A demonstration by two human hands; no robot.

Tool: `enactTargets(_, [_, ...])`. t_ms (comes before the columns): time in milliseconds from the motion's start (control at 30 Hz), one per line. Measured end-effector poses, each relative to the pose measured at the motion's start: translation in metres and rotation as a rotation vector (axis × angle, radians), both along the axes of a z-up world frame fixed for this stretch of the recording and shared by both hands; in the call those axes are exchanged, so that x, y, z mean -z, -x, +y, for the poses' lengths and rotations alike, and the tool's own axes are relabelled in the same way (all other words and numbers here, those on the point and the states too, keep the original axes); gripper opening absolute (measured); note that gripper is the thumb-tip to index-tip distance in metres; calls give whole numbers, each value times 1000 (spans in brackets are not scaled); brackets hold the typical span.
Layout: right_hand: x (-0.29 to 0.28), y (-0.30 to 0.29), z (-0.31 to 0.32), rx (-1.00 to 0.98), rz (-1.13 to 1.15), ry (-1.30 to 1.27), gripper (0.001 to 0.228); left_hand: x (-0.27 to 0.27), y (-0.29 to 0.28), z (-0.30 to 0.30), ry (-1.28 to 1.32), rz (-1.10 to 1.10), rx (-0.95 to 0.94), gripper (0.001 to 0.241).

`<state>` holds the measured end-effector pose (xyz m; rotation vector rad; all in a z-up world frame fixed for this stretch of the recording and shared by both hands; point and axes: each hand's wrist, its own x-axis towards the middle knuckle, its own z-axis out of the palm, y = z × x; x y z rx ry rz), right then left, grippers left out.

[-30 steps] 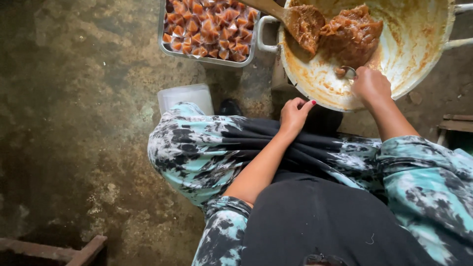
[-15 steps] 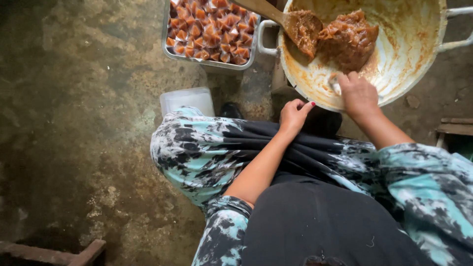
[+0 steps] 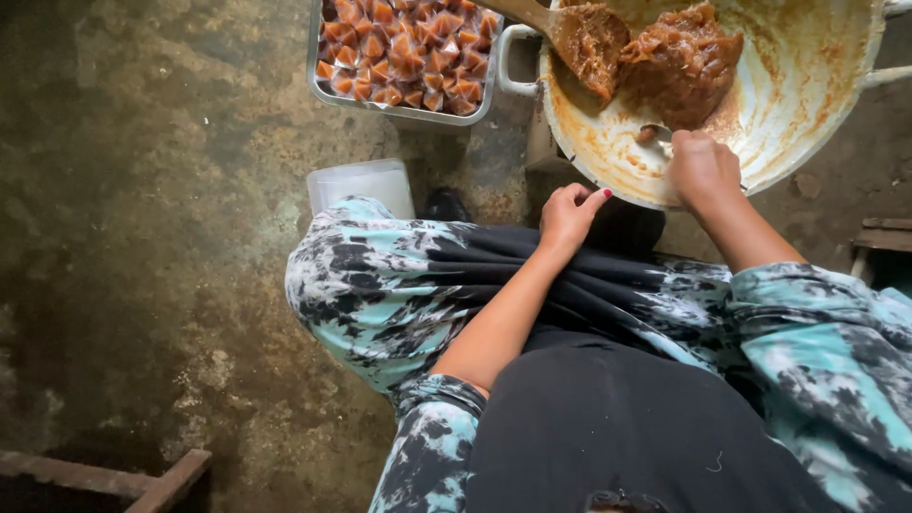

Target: Scooping brown paste from a large bowl and wrapping it into individual portions

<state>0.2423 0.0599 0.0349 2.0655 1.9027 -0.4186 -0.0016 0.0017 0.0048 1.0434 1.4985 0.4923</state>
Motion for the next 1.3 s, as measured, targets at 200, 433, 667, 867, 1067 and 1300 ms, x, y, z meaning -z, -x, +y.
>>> enactTargets(200, [-15,12,-5,49,95,48,27,5,-2,0,2,-15,-6,42])
enactTargets(433, [-35,27,-12,243,185,-284,49,-12,0,5,-139,53,-2,46])
enactTargets(667, [65,-16,7,165,269,-137,24,-5,0,1,-26,-10,-1,42])
enactTargets(867, [41,-30,6,-43,85,-153,18,-1,0,-1,-25,-21,-8,44])
enactTargets(1067, [13,-25,6,-71,18,-58,21,-4,2,0,-17,-29,-2,43])
enactTargets(1300, [-12,-4,-9,18,98,12,23,-5,0,-1,-26,-38,-19,41])
